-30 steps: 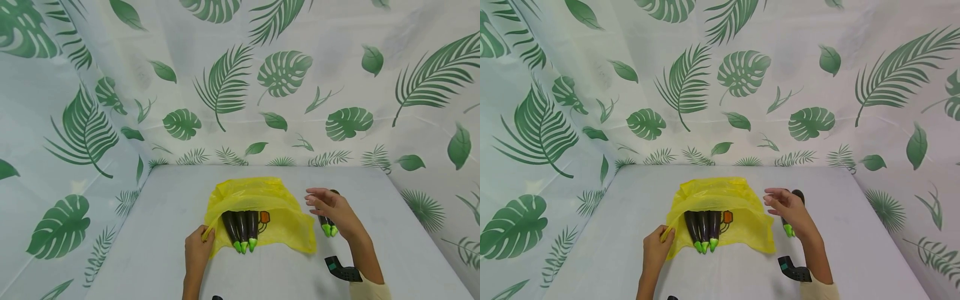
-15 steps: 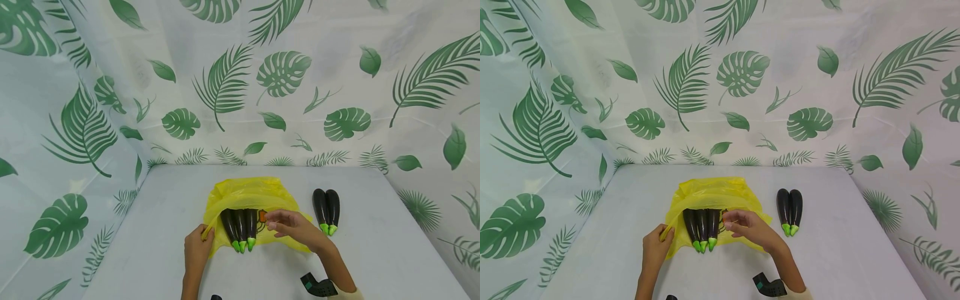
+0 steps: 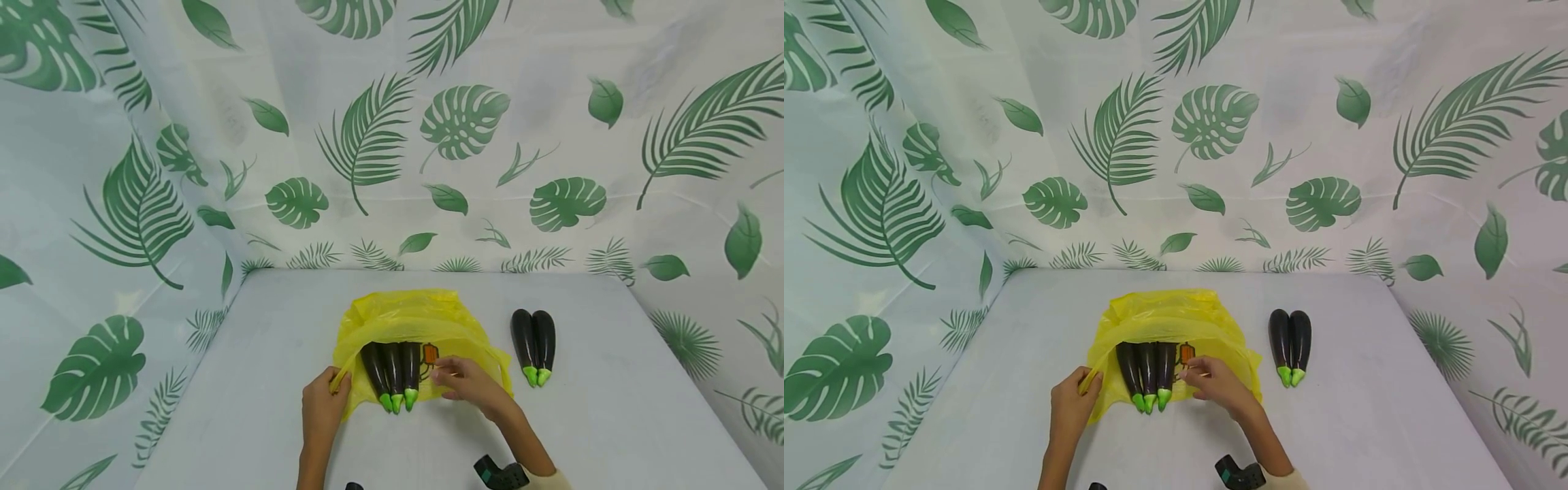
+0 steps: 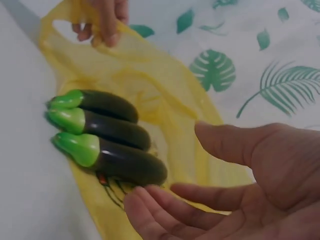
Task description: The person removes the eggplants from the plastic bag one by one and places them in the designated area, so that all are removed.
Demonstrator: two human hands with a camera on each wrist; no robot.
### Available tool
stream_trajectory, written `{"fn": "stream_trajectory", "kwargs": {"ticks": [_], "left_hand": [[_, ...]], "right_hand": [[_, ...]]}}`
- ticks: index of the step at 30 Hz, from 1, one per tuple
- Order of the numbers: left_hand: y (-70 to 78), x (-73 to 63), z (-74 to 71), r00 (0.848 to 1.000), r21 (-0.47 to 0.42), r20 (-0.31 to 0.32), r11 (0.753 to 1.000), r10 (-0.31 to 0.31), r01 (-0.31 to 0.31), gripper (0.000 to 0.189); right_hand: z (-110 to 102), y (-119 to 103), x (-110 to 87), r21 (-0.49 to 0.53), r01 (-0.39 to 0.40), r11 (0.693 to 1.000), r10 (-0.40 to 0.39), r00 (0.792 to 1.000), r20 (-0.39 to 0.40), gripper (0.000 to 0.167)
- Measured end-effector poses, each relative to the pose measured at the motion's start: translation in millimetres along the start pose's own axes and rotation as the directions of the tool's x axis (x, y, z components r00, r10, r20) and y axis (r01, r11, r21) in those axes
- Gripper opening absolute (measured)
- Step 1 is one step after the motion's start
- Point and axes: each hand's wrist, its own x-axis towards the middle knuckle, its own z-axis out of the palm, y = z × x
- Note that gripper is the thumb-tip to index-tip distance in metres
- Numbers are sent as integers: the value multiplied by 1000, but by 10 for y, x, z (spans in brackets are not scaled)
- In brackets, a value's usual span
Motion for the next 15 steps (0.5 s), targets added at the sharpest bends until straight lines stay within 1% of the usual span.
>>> {"fn": "stream_trajectory", "kwargs": {"ticks": [4,7,9,15], "left_hand": [[-8,0,12,1000,2,1,1000,-3,3,7],[-8,2,20,1000,5,-2,1000,0,0,7],[-5,4,25,1000,12,-3,1000,1,-1,8],[8,-1,28,1000,23,-10,1000,-2,2,7]], "right_hand": [[38,70,60,60,-50,997,56,992,-115,56],[53,118,111,106,-63,992,81,982,-168,54],[64,145,146,124,-63,990,86,979,-184,53],[115,216,263,152,-47,987,75,980,-185,52]]}}
